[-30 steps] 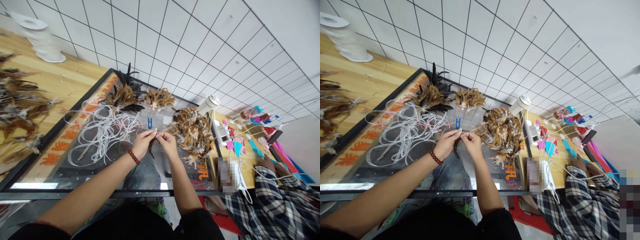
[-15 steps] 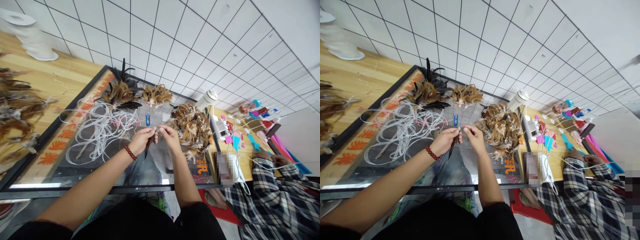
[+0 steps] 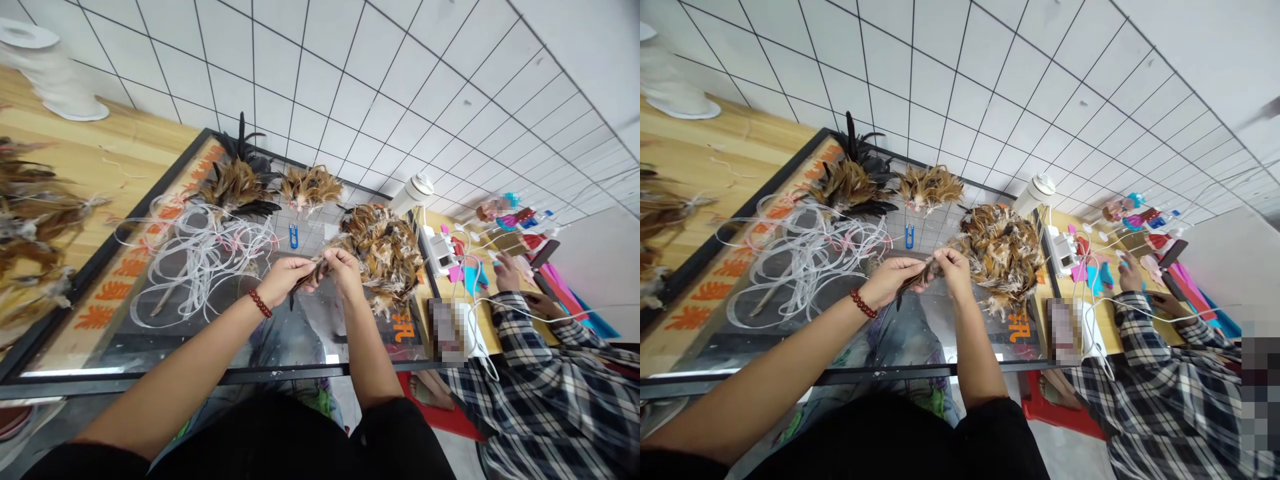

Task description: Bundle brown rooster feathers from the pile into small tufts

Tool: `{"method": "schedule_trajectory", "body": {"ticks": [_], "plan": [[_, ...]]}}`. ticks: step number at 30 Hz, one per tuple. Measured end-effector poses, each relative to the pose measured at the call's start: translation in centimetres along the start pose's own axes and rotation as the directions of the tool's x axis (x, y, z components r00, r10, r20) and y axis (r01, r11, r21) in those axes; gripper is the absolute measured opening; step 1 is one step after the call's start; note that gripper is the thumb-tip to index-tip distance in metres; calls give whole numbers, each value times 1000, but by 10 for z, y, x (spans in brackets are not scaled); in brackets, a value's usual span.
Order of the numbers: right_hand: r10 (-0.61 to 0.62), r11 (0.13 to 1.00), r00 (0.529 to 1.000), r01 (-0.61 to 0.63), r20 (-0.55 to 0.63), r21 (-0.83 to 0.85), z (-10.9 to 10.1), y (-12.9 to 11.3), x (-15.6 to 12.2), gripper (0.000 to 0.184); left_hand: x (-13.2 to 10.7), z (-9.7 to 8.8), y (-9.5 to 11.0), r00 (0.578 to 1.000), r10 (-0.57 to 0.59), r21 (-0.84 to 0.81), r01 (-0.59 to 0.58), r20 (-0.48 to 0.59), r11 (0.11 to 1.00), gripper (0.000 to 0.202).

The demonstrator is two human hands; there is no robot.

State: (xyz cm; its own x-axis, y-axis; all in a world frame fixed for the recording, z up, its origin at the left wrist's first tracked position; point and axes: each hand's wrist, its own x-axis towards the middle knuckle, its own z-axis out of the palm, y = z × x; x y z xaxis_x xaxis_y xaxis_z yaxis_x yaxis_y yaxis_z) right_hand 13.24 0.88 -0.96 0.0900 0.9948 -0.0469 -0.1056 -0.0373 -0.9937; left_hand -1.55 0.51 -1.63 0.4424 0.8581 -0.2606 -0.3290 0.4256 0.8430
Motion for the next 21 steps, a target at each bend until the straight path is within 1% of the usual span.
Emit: {"method": "schedule_trajectory", "body": {"ticks": [2,3,6,8,10,13,15,17,19,21], "plan": [[-17,1000,1000,17,-12,-19,-1,0,0,26,1,1,0,999,-3,-1,3,-42,1000,31],[-20,999,1000,21,15,-32,-1,-1,0,27,1,2,0,997,3,-5,-4,-79,1000,30],[-17,994,987,33,157,-103,2,-3,-4,29,4,4,-3,973,62,-12,-67,-222,998,29],[-17,983,980,52,199,-173,4,-4,-5,29,7,3,-7,950,128,47,-120,-286,992,28],[-20,968,985,62,172,-242,4,-3,-6,26,10,-1,-11,916,212,160,-166,-339,973,25],[-26,965,997,43,68,-259,2,-1,-3,27,12,-7,-13,853,328,331,-197,-407,923,21],[-42,973,999,38,-16,-226,1,0,-2,27,11,-9,-13,817,407,448,-210,-407,869,20],[-43,982,998,34,-46,-185,3,-1,-2,28,8,-8,-11,792,493,561,-239,-359,792,21],[-22,989,1000,23,9,-143,6,-1,-3,28,4,-5,-9,779,555,632,-277,-293,724,20],[-1,993,998,9,65,-116,7,-2,-4,28,1,-2,-8,772,577,650,-299,-265,699,18]]}}
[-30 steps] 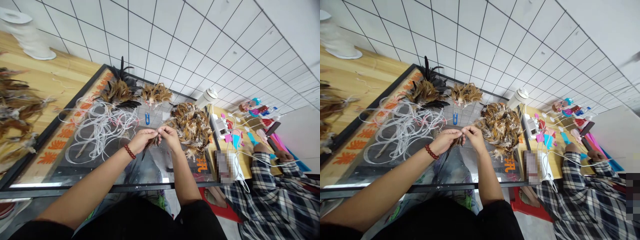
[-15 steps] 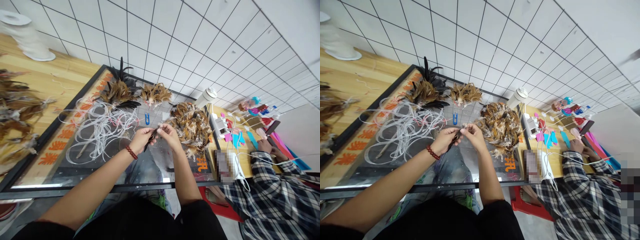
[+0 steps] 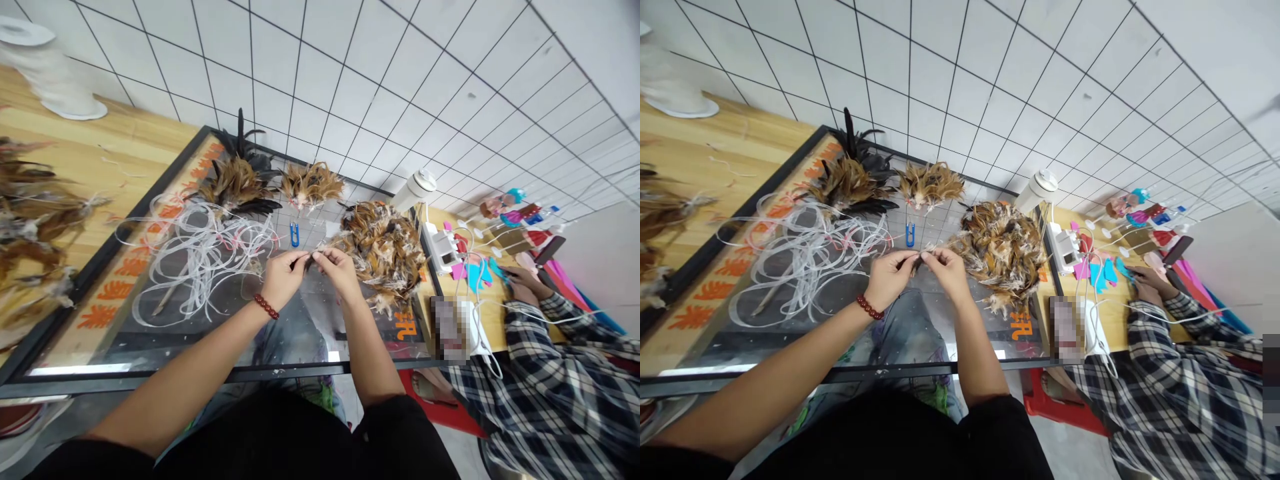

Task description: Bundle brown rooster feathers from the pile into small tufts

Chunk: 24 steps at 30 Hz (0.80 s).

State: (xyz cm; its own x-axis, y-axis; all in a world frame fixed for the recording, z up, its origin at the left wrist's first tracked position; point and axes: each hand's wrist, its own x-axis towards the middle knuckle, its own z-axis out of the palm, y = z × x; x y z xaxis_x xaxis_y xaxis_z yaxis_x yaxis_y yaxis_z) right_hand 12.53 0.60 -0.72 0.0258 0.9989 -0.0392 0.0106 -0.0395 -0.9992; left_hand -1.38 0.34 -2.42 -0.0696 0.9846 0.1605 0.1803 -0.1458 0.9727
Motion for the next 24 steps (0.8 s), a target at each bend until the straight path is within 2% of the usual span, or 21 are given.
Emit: {"method": "schedule_trajectory", "body": {"ticks": [2,4,7,10,12,15,18,19,21,24], "plan": [[10,1000,1000,-10,2,-7,-4,1,1,30,0,1,1,999,-47,-37,46,-16,998,16],[27,998,1000,-27,-5,-57,-11,2,3,30,2,1,1,985,-172,-152,166,-27,974,14],[-24,988,997,11,-79,-153,-21,5,7,24,8,-1,2,928,-371,-395,351,28,849,14],[-121,984,981,98,-151,-151,-20,7,7,29,11,-5,9,882,-434,-513,463,185,723,17],[-90,995,994,86,-63,-52,-15,5,6,29,10,-7,14,841,-433,-508,541,324,670,19],[4,993,994,-16,106,117,-9,1,2,29,7,-9,17,757,-432,-444,644,491,623,17],[50,979,994,-68,97,190,-10,-3,0,25,5,-9,14,677,-432,-391,714,596,580,16],[62,975,996,-74,63,209,-12,-4,1,23,5,-8,13,670,-429,-398,722,606,565,17],[79,970,997,-77,1,231,-14,-4,1,21,5,-7,10,686,-425,-432,713,590,552,19],[97,978,995,-92,-14,189,-14,-3,2,19,4,-5,9,709,-395,-455,689,584,563,24]]}}
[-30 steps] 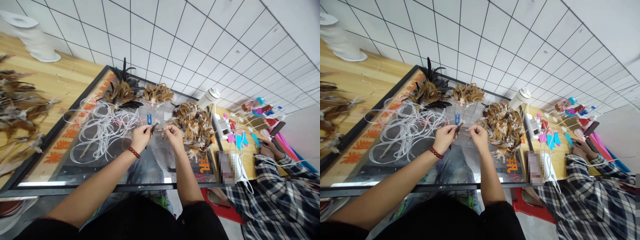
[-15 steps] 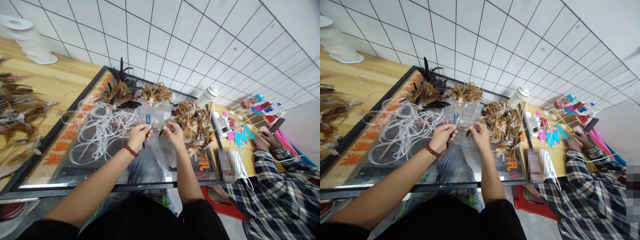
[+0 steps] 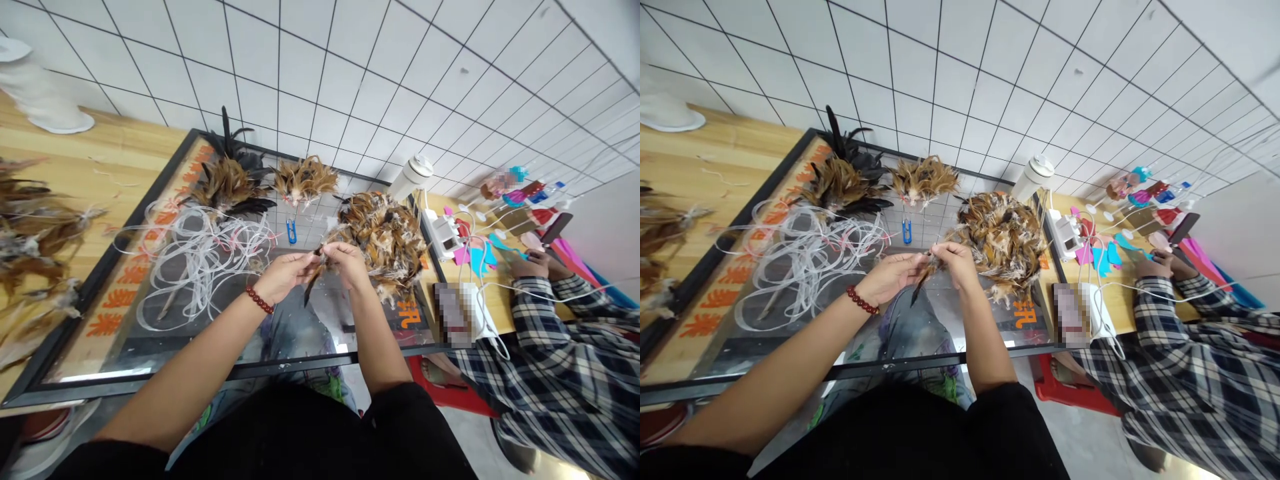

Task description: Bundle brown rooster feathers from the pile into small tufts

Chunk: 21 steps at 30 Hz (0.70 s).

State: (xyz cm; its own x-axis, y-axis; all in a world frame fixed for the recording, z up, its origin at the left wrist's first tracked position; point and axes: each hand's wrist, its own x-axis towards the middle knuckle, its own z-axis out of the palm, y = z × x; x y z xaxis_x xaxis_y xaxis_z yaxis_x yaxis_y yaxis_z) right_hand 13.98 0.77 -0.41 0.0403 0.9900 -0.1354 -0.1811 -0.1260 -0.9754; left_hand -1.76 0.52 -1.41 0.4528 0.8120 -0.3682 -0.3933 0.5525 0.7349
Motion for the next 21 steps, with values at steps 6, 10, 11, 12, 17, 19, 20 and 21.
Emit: {"method": "schedule_trajectory", "body": {"ticks": [6,10,11,12,17,19,20,21], "plan": [[-26,995,999,30,47,-96,6,7,0,19,-3,2,0,1000,21,56,-22,4,998,18],[8,998,1000,-7,14,-57,8,6,-1,23,-4,3,4,999,-15,15,16,-41,1000,12],[2,999,1000,-2,4,-53,7,6,-1,23,-3,3,5,999,-20,0,20,-41,1000,12],[-17,999,1000,16,-13,-44,7,4,-1,22,-3,3,6,999,-21,-23,20,-47,1000,11],[-54,998,997,56,-50,38,3,0,0,17,-1,2,9,994,-11,-133,-4,-112,991,7],[-49,998,997,51,-51,27,2,-1,1,16,-2,3,8,994,-18,-104,6,-108,995,6],[-55,998,997,56,-55,13,2,-1,1,15,-2,4,8,995,-18,-82,10,-101,997,7],[-60,998,997,60,-57,-4,2,0,1,15,-3,5,7,996,-19,-58,14,-90,998,7]]}}
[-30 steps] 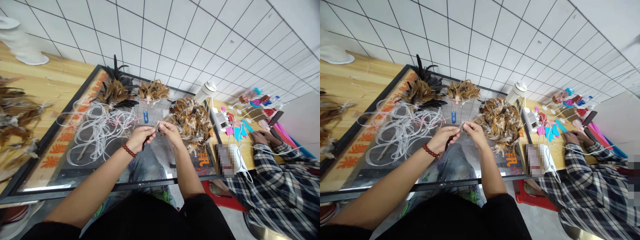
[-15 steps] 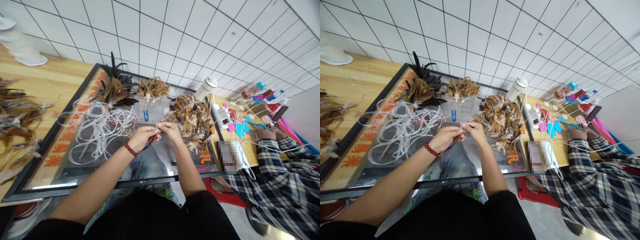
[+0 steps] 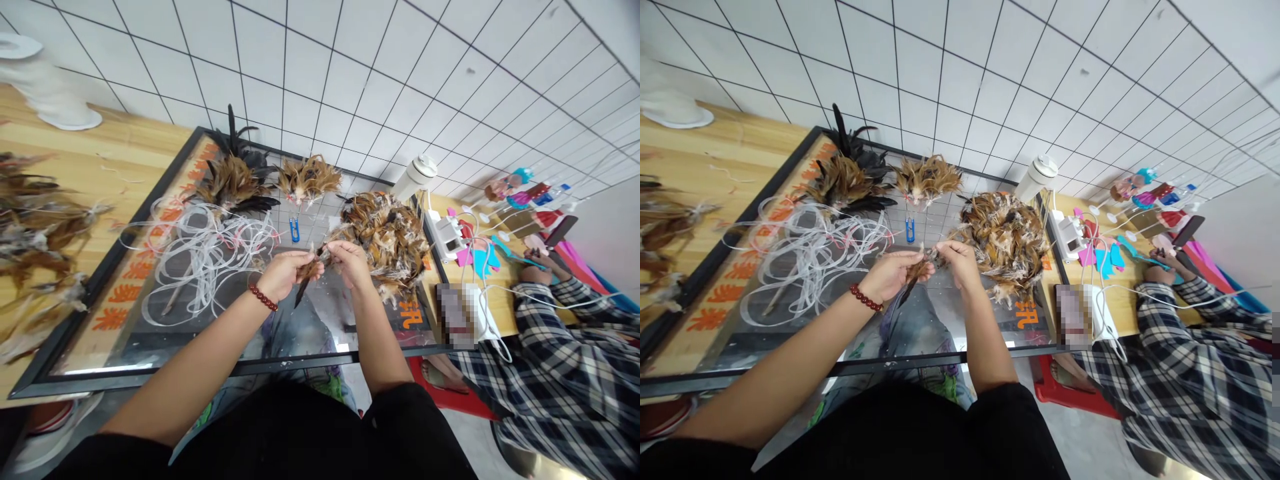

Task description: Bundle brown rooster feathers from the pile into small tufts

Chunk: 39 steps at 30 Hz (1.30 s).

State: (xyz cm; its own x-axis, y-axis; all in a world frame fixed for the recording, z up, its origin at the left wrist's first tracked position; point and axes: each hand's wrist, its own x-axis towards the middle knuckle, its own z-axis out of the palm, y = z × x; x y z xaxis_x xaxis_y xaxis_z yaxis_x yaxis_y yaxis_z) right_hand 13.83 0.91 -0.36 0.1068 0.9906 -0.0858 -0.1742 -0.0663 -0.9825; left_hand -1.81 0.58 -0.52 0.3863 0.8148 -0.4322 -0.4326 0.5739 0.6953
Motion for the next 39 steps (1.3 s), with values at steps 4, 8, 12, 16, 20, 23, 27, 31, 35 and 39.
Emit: {"method": "schedule_trajectory", "body": {"ticks": [4,8,12,16,20,23,27,31,35,39], "plan": [[17,998,999,-15,32,-66,1,1,-2,16,-3,3,-2,999,-6,77,3,42,997,10],[-7,990,993,24,115,-142,1,2,-3,19,-3,3,-3,999,-5,105,0,53,994,13],[36,995,987,-21,159,-95,-1,3,-2,28,-2,2,-4,998,2,146,-12,68,989,18],[97,995,985,-98,141,4,-2,2,-1,36,-1,1,-4,998,19,149,-28,62,988,22],[118,993,977,-111,176,-45,1,2,-2,31,-1,0,-4,996,13,163,-28,92,986,21],[70,996,997,-71,29,49,0,1,1,24,0,-2,-5,993,-18,148,1,115,989,18],[40,948,959,53,-282,313,-12,-6,8,21,1,-4,1,993,84,-43,-81,83,996,12],[63,905,931,98,-358,415,-24,-15,11,22,2,-10,13,970,238,-320,-238,-40,917,9],[61,954,977,3,-202,300,-20,-15,6,22,3,-13,18,958,279,-275,-285,-61,918,4],[40,990,999,-37,-17,133,-1,-5,0,20,1,-7,11,982,186,-31,-186,13,982,17]]}}
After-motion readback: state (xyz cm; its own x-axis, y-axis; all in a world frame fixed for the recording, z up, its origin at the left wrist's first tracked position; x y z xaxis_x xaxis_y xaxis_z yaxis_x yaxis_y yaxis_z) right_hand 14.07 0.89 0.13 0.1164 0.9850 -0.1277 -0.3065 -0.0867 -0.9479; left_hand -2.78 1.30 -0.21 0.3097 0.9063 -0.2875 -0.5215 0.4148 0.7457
